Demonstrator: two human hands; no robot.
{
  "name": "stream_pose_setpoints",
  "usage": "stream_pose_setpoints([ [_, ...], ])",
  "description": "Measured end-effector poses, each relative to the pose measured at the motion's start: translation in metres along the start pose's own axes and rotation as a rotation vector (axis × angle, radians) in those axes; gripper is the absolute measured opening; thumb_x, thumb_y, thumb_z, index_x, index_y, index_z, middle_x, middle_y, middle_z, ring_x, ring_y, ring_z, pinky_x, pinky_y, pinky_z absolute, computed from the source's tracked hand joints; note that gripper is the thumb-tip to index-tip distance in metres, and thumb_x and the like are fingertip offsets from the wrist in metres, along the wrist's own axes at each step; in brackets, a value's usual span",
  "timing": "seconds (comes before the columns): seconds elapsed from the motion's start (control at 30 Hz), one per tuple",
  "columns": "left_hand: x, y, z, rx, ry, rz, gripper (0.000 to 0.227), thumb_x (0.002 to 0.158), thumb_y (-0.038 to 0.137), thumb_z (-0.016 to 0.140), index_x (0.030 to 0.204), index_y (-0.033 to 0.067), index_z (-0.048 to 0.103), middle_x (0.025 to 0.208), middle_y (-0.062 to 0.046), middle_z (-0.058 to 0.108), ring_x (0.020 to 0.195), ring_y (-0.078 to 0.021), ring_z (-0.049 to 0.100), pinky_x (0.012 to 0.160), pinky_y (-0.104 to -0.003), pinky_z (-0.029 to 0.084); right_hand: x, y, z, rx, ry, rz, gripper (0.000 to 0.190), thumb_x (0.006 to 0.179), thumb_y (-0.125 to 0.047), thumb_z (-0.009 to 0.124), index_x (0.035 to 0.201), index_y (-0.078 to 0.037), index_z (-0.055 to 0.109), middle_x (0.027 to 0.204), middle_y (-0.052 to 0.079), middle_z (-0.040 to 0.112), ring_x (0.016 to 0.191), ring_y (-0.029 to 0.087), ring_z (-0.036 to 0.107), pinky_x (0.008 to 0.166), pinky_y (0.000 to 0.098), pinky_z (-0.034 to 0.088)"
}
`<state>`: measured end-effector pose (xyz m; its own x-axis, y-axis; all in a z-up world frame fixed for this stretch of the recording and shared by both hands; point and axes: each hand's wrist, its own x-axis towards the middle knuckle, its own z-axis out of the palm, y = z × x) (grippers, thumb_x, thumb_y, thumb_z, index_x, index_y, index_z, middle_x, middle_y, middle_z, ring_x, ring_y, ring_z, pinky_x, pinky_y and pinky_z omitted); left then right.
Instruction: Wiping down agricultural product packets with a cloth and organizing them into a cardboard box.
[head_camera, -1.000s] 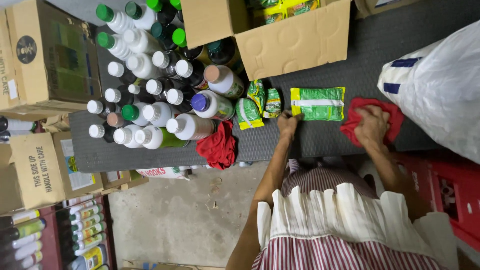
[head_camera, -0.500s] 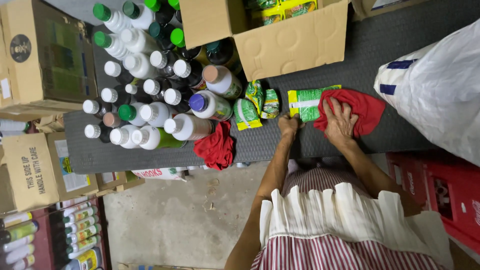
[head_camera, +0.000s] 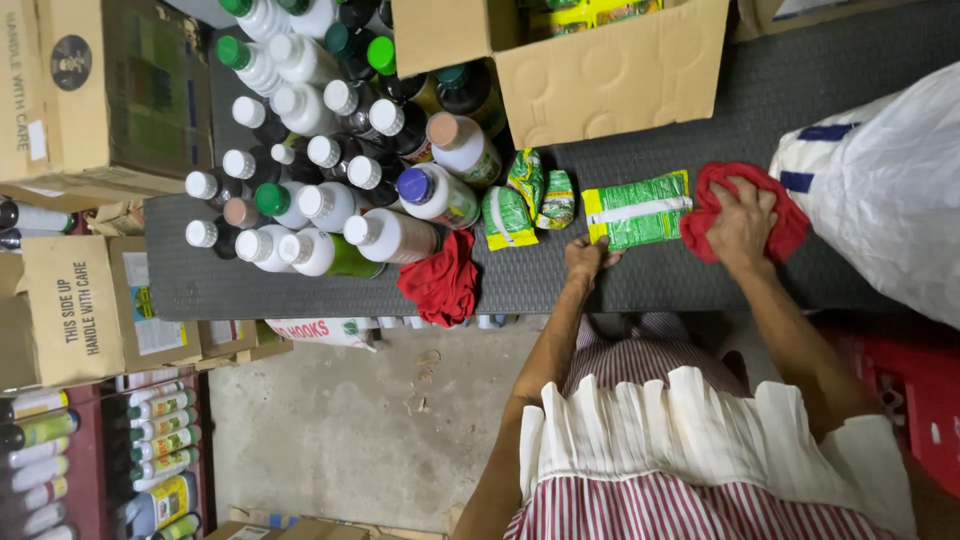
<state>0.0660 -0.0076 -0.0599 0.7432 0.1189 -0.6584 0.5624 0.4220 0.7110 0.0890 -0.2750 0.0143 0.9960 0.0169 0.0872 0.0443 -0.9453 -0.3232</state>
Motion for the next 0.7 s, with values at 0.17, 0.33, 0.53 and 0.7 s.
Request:
stream_pose_setpoints([
  [0.17,0.001,-0.003,0.001,0.030,-0.009,-0.009,0.025,0.098,0.002,0.061,0.119,-0.0127,0.061,0.099,-0.023,0.074,0.074,-0.0285,0.076,0.058,-0.032,0.064,-0.032,-0.019,0.002,-0.146,0.068,-0.211,0.057,0.087,-0.015,0.071,0.143,-0.025,0.065,0.151,0.001,0.051,0.131,0.034,0.047,0.096,0.0531,0.044],
  [0.33,0.000,-0.004,0.008,0.017,0.053,0.042,0.025,0.098,0.001,0.061,0.118,-0.0144,0.061,0.099,-0.023,0.073,0.073,-0.0306,0.075,0.057,-0.034,0.064,-0.023,-0.002,-0.028,-0.264,0.076,-0.298,0.060,0.087,-0.022,0.076,0.146,-0.028,0.064,0.154,0.001,0.051,0.129,0.035,0.047,0.088,0.0550,0.043],
  [0.53,-0.005,0.006,0.004,-0.012,0.022,0.009,0.025,0.097,0.001,0.060,0.119,-0.0123,0.060,0.097,-0.024,0.073,0.073,-0.0306,0.075,0.057,-0.035,0.063,0.034,0.073,0.029,0.287,-0.112,-0.147,0.043,0.089,-0.006,0.063,0.124,-0.030,0.070,0.129,0.006,0.068,0.121,0.032,0.066,0.106,0.0460,0.055],
  [0.7,-0.001,-0.007,0.002,-0.011,0.021,-0.006,0.025,0.098,0.004,0.062,0.116,-0.0124,0.062,0.096,-0.021,0.074,0.071,-0.0275,0.076,0.057,-0.034,0.064,0.038,0.016,-0.062,0.660,-0.100,0.198,0.050,0.089,-0.017,0.071,0.136,-0.002,0.066,0.132,0.028,0.063,0.118,0.044,0.058,0.104,0.0540,0.046],
])
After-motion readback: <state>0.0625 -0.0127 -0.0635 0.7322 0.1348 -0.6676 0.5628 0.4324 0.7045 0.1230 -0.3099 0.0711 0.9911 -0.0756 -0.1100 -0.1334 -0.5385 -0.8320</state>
